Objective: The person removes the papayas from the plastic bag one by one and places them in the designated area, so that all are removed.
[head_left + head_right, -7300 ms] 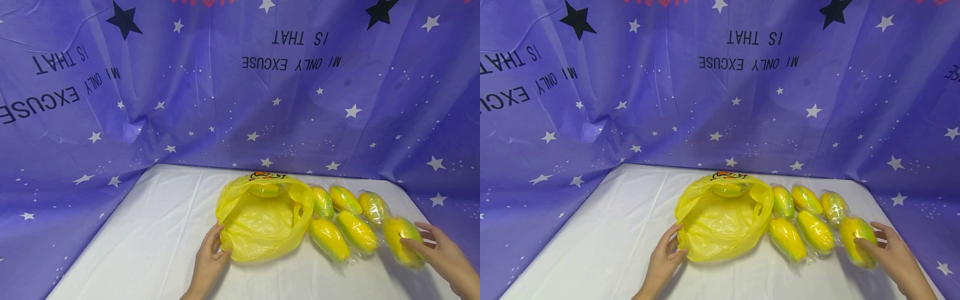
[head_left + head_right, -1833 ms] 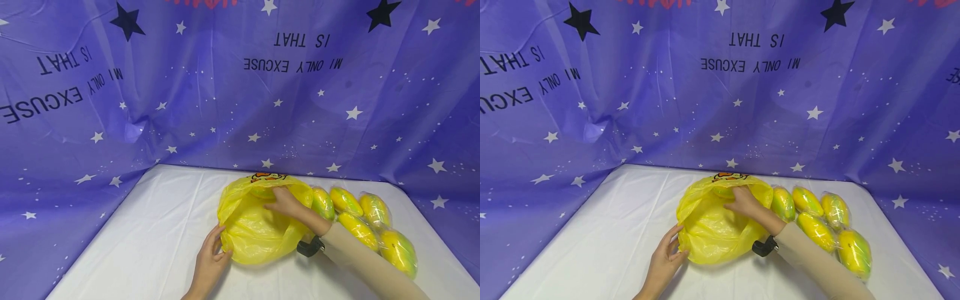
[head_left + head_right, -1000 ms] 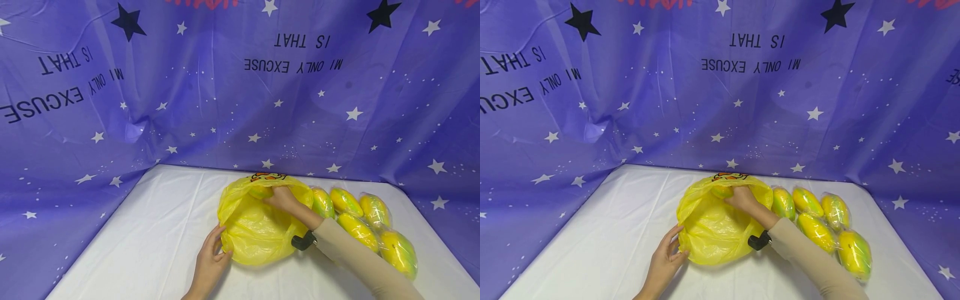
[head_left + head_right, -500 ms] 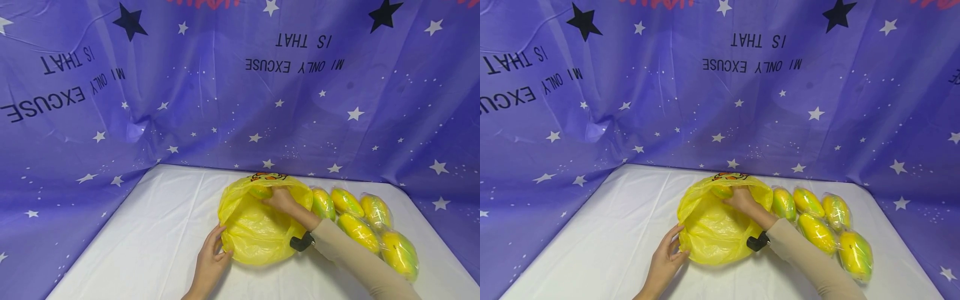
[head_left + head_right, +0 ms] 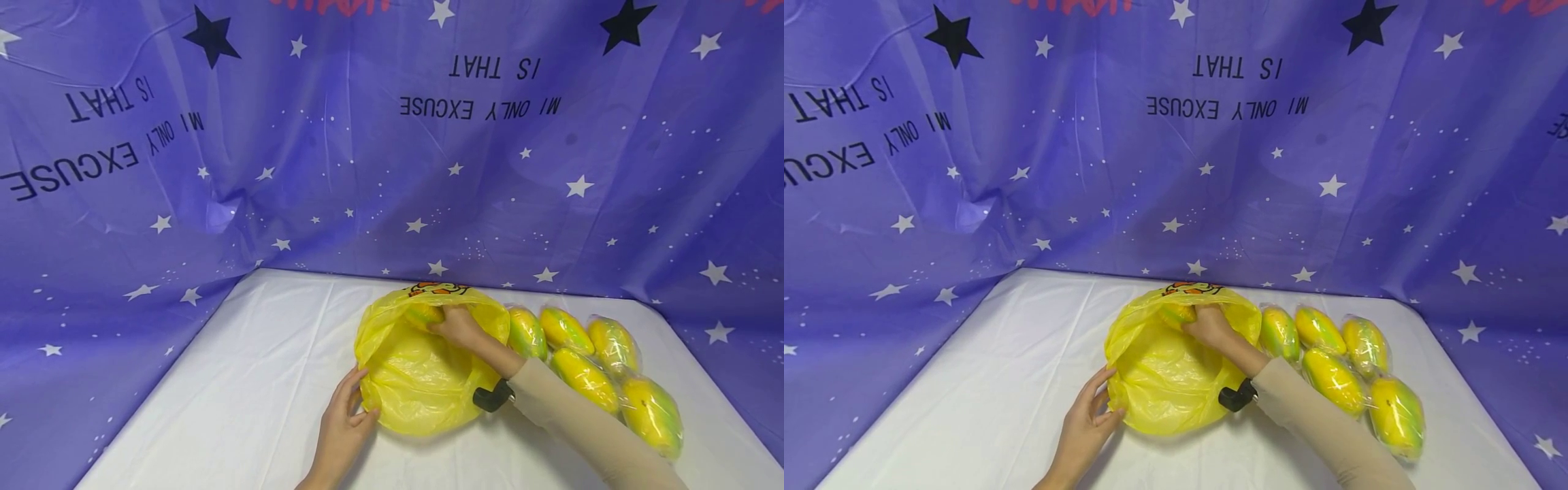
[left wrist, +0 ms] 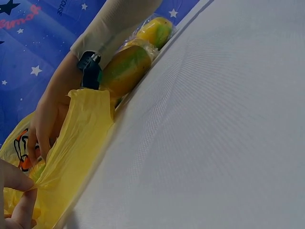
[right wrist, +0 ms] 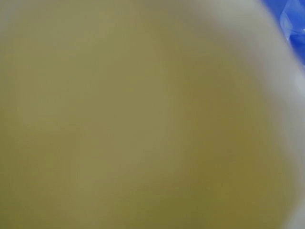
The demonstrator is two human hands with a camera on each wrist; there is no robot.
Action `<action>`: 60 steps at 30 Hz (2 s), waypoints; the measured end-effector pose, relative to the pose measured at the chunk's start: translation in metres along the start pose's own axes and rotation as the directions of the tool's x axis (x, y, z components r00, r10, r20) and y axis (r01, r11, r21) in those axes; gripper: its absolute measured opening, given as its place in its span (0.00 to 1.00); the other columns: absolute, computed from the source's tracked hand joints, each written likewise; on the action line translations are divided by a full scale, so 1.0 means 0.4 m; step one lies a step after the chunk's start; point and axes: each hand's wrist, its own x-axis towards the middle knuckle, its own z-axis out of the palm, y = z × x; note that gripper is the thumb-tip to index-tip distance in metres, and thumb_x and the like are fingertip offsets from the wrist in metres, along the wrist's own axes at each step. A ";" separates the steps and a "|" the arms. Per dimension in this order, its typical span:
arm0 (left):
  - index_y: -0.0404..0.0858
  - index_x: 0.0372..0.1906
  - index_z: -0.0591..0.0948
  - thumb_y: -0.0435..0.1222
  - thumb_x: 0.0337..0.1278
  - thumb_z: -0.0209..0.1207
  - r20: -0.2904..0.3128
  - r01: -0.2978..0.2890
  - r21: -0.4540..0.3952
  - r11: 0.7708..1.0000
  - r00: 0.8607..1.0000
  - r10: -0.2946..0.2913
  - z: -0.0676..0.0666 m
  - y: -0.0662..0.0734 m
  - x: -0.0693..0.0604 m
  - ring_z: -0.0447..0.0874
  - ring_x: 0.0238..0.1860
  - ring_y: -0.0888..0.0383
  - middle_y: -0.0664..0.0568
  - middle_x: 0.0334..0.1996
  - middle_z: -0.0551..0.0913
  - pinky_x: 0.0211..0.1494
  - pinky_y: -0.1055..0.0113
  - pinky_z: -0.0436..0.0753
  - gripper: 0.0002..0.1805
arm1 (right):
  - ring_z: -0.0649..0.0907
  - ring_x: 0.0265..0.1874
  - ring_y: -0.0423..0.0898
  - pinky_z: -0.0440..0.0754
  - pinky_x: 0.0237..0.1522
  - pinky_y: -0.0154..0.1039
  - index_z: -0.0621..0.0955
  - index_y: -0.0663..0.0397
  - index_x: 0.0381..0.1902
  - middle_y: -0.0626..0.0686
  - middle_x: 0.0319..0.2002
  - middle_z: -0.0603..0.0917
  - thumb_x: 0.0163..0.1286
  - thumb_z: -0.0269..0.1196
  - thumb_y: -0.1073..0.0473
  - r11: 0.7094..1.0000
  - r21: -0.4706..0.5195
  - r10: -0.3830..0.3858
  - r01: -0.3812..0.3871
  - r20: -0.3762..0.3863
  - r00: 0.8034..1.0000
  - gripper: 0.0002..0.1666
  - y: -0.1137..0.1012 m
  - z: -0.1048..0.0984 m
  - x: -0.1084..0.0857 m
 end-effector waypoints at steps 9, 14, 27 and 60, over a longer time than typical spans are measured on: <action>0.35 0.68 0.65 0.19 0.51 0.62 -0.004 0.013 0.003 1.000 1.000 -0.013 -0.001 0.004 0.000 0.61 0.66 0.32 0.38 0.72 0.53 0.50 0.66 0.84 0.37 | 0.78 0.52 0.60 0.79 0.56 0.52 0.72 0.67 0.62 0.66 0.53 0.79 0.57 0.72 0.62 0.996 0.092 0.002 -0.008 0.065 0.998 0.36 -0.009 -0.021 -0.016; 0.36 0.68 0.65 0.20 0.51 0.62 -0.009 0.029 0.003 1.000 1.000 -0.029 -0.004 0.007 -0.002 0.61 0.66 0.32 0.39 0.73 0.53 0.51 0.66 0.83 0.37 | 0.79 0.49 0.59 0.81 0.53 0.51 0.74 0.66 0.58 0.63 0.49 0.81 0.55 0.72 0.64 0.990 0.140 -0.012 -0.002 0.098 0.995 0.33 -0.016 -0.038 -0.034; 0.36 0.68 0.66 0.21 0.53 0.63 -0.016 0.023 -0.003 1.000 1.000 -0.023 -0.004 0.012 -0.001 0.62 0.65 0.32 0.38 0.72 0.54 0.51 0.65 0.83 0.36 | 0.79 0.50 0.57 0.80 0.54 0.51 0.77 0.61 0.58 0.59 0.53 0.79 0.56 0.72 0.64 0.978 0.207 0.010 -0.036 0.123 0.992 0.31 -0.050 -0.103 -0.105; 0.35 0.67 0.66 0.22 0.53 0.64 -0.011 0.007 -0.012 1.000 1.000 -0.007 -0.002 0.012 0.002 0.62 0.66 0.33 0.37 0.72 0.54 0.50 0.68 0.84 0.35 | 0.79 0.52 0.55 0.78 0.56 0.55 0.76 0.52 0.59 0.53 0.53 0.81 0.60 0.70 0.53 0.942 0.337 -0.029 0.002 0.074 0.997 0.29 -0.087 -0.213 -0.289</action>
